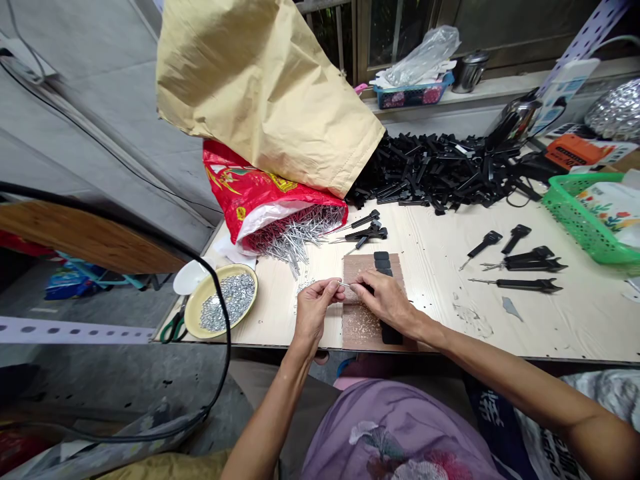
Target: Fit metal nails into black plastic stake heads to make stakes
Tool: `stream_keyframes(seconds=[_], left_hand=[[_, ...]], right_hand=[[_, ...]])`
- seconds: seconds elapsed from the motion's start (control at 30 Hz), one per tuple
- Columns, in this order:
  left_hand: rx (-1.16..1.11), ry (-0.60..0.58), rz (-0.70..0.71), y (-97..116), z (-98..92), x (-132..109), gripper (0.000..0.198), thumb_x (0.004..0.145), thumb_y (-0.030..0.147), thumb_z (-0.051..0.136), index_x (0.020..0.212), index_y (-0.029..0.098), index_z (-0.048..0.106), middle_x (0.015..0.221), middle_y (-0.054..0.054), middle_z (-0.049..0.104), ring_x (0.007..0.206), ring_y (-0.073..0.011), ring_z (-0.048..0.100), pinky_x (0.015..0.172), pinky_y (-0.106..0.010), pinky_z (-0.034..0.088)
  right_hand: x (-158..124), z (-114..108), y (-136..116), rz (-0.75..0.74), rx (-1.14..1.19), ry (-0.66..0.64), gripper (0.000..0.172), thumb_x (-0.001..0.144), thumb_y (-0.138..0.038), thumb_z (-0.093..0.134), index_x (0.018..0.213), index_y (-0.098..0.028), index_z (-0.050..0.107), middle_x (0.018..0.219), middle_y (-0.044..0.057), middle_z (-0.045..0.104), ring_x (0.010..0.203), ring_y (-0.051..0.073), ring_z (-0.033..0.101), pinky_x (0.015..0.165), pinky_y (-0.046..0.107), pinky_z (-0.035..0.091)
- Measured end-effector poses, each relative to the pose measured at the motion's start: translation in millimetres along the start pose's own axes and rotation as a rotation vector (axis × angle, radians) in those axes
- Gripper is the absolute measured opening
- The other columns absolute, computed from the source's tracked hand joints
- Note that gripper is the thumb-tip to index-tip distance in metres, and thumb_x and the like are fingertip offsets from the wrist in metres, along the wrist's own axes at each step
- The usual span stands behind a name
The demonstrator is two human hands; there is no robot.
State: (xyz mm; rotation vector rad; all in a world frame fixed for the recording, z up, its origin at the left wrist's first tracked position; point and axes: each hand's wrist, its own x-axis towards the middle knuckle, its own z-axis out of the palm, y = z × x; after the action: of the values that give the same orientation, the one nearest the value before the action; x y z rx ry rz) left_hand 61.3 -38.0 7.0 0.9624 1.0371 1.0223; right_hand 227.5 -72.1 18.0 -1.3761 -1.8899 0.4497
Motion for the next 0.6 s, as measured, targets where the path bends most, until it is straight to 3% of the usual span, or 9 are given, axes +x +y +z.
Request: stream_keyframes(seconds=[0.13,0.33,0.5,0.6], left_hand=[[-0.009,0.006,-0.006,-1.1,1.9,1.1,0.031,0.068,0.036,0.074,0.087,0.011,0.07,0.072,-0.005,0.069,0.059,-0.0095,0.061,0.066,-0.026,0.052],[0.028,-0.006,-0.012,-5.0,14.6,2.2,0.032,0.068,0.036,0.073,0.089,0.012,0.071,0.073,-0.004,0.068,0.061,-0.0096,0.059,0.064,-0.024,0.05],[0.085,-0.064,-0.096,-12.0,28.4,4.2,0.063,0.071,0.042,0.069,0.127,0.017,0.054,0.06,0.002,0.06,0.053,-0.0091,0.055,0.054,-0.022,0.048],[0.175,-0.074,-0.084,-18.4,37.5,6.4,0.065,0.073,0.044,0.066,0.129,0.015,0.051,0.056,0.004,0.055,0.045,-0.0074,0.05,0.045,-0.019,0.042]], right_hand=[[-0.4,-0.7,2.6,-0.056,-0.045,-0.028,0.02,0.092,-0.024,0.045,0.103,-0.018,0.061,0.089,0.006,0.056,0.08,0.016,0.057,0.072,0.029,0.048],[-4.7,-13.8,15.0,0.006,-0.105,-0.011,0.018,0.091,-0.024,0.047,0.101,-0.021,0.062,0.089,0.004,0.061,0.082,0.015,0.059,0.071,0.027,0.047],[-4.4,-49.9,56.5,0.022,-0.28,0.036,0.018,0.092,-0.027,0.048,0.099,-0.021,0.064,0.093,0.004,0.062,0.081,0.015,0.058,0.066,0.025,0.044],[5.3,-65.6,87.7,-0.007,-0.393,0.012,0.02,0.092,-0.028,0.047,0.096,-0.021,0.066,0.095,0.004,0.061,0.079,0.014,0.056,0.062,0.023,0.041]])
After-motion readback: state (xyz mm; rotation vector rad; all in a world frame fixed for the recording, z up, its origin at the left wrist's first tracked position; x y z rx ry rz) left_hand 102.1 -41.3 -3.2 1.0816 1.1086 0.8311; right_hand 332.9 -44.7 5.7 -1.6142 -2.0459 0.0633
